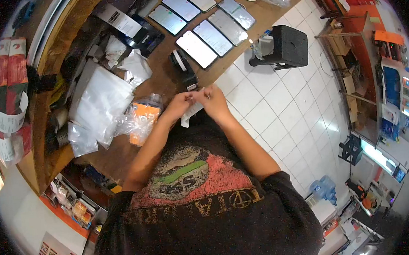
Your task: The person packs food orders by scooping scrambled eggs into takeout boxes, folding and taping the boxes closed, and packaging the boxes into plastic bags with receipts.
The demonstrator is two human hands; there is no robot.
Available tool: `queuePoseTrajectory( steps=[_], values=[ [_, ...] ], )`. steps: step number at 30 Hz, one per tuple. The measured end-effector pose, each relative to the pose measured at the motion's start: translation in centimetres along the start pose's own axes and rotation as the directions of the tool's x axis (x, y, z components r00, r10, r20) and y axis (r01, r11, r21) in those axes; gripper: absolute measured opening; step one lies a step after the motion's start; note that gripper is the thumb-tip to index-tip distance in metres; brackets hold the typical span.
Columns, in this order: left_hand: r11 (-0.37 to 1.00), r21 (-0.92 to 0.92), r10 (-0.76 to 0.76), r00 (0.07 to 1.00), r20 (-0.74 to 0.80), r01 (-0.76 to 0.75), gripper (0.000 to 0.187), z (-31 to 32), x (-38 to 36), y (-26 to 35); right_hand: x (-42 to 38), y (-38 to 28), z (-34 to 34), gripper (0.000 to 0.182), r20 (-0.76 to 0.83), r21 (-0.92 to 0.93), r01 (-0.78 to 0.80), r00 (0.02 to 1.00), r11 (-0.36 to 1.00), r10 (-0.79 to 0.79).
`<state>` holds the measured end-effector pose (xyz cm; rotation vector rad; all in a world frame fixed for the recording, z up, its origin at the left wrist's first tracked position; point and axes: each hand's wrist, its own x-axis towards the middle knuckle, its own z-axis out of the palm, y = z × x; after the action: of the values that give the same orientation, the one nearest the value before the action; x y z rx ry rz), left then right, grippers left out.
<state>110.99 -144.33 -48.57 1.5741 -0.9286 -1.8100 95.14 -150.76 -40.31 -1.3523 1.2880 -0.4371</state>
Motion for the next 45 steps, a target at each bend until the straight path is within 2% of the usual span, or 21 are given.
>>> queuePoseTrajectory(
  steps=[2,3,6,8,11,14,16,17,19,23,26,28,30,31,32,33,36,38,41,42,45],
  values=[
    [0.937,-0.349,0.024,0.995,0.094,0.010,0.030,0.0,-0.1,0.0,-3.2,2.4,-0.5,0.026,0.056,-0.032,-0.046,0.997,0.998,0.048],
    [0.943,-0.331,0.003,0.991,0.137,0.043,0.027,-0.2,0.1,0.0,-4.2,3.9,-0.6,0.026,0.120,-0.068,-0.089,0.988,0.994,0.097],
    [0.959,-0.277,-0.027,0.988,0.149,0.067,0.025,-0.8,-0.7,1.3,-4.9,6.5,-0.7,0.023,0.102,-0.107,-0.184,0.975,0.977,0.195],
    [0.955,-0.289,-0.017,0.989,0.148,0.060,0.026,-0.8,-0.9,1.3,-4.4,7.4,-1.0,0.024,0.127,-0.142,-0.171,0.974,0.975,0.189],
    [0.923,-0.383,0.029,0.992,0.120,0.019,0.022,-0.7,-1.1,1.4,-4.1,7.9,-0.8,0.024,0.130,-0.121,-0.176,0.973,0.977,0.191],
    [0.874,-0.473,-0.095,0.994,0.056,0.111,0.023,0.6,-0.7,1.1,-4.3,8.8,-0.5,0.025,0.142,-0.070,-0.203,0.967,0.977,0.211],
    [0.940,-0.340,-0.133,0.956,-0.260,0.038,0.029,2.0,0.4,-0.3,-3.9,9.5,-0.5,0.025,0.180,-0.055,-0.217,0.958,0.975,0.223],
    [0.938,-0.344,-0.134,0.955,-0.264,0.037,0.029,2.4,0.6,-0.5,-3.7,9.7,-0.5,0.025,0.185,-0.058,-0.215,0.957,0.975,0.222],
    [0.997,-0.063,0.017,0.885,-0.466,-0.052,0.030,2.9,0.6,-0.3,-3.1,9.9,-0.6,0.026,0.142,-0.081,-0.178,0.972,0.981,0.189],
    [0.997,0.014,-0.052,0.835,-0.548,0.071,0.030,3.2,0.1,-0.7,-2.5,10.0,-0.7,0.026,0.230,-0.135,-0.214,0.943,0.967,0.241],
    [0.965,0.257,0.197,0.779,-0.595,-0.047,0.032,2.7,-2.1,-0.1,-2.4,9.3,-0.8,0.025,0.296,-0.179,-0.157,0.933,0.971,0.206],
    [0.990,0.108,0.140,0.764,-0.629,-0.093,0.028,2.0,-6.6,2.6,-3.0,5.0,-0.2,0.021,0.376,-0.177,-0.137,0.906,0.975,0.195],
    [0.897,0.344,0.440,0.605,-0.663,-0.276,0.017,0.8,-10.7,2.7,-3.2,2.6,1.3,0.018,0.563,-0.036,0.000,0.826,0.999,0.020],
    [0.904,0.339,0.427,0.595,-0.681,-0.261,0.017,0.7,-12.5,1.8,-3.3,2.3,2.6,0.016,0.633,-0.042,0.040,0.775,0.998,-0.005],
    [0.883,0.379,0.468,0.470,-0.748,-0.275,0.014,0.6,-14.4,0.8,-3.2,1.8,4.0,0.016,0.648,-0.045,0.043,0.762,0.998,-0.004],
    [0.860,0.423,0.503,0.336,-0.796,-0.284,0.010,0.6,-16.2,-0.1,-3.2,0.9,5.6,0.017,0.731,-0.030,0.085,0.681,0.996,-0.036],
    [0.886,0.424,0.460,0.247,-0.853,-0.187,0.010,0.0,-20.8,-2.7,-3.7,0.7,10.4,0.019,0.864,0.026,0.164,0.493,0.986,-0.105],
    [0.933,0.355,0.361,0.187,-0.914,-0.066,0.011,-0.1,-22.3,-5.5,-4.3,1.8,13.4,0.021,0.885,-0.007,0.175,0.460,0.985,-0.075],
    [0.953,0.303,0.298,0.199,-0.933,-0.010,0.014,-1.2,-22.5,-8.9,-5.4,3.1,16.0,0.024,0.857,-0.166,0.128,0.509,0.978,0.079],
    [0.955,0.297,0.296,0.187,-0.937,-0.024,0.014,-1.4,-22.0,-9.6,-5.5,3.9,16.5,0.024,0.857,-0.178,0.143,0.509,0.974,0.082],
    [0.906,0.419,0.412,0.105,-0.905,0.057,0.015,-2.6,-20.4,-11.0,-5.3,5.3,17.4,0.026,0.763,-0.273,0.245,0.644,0.930,0.054]
  ],
)
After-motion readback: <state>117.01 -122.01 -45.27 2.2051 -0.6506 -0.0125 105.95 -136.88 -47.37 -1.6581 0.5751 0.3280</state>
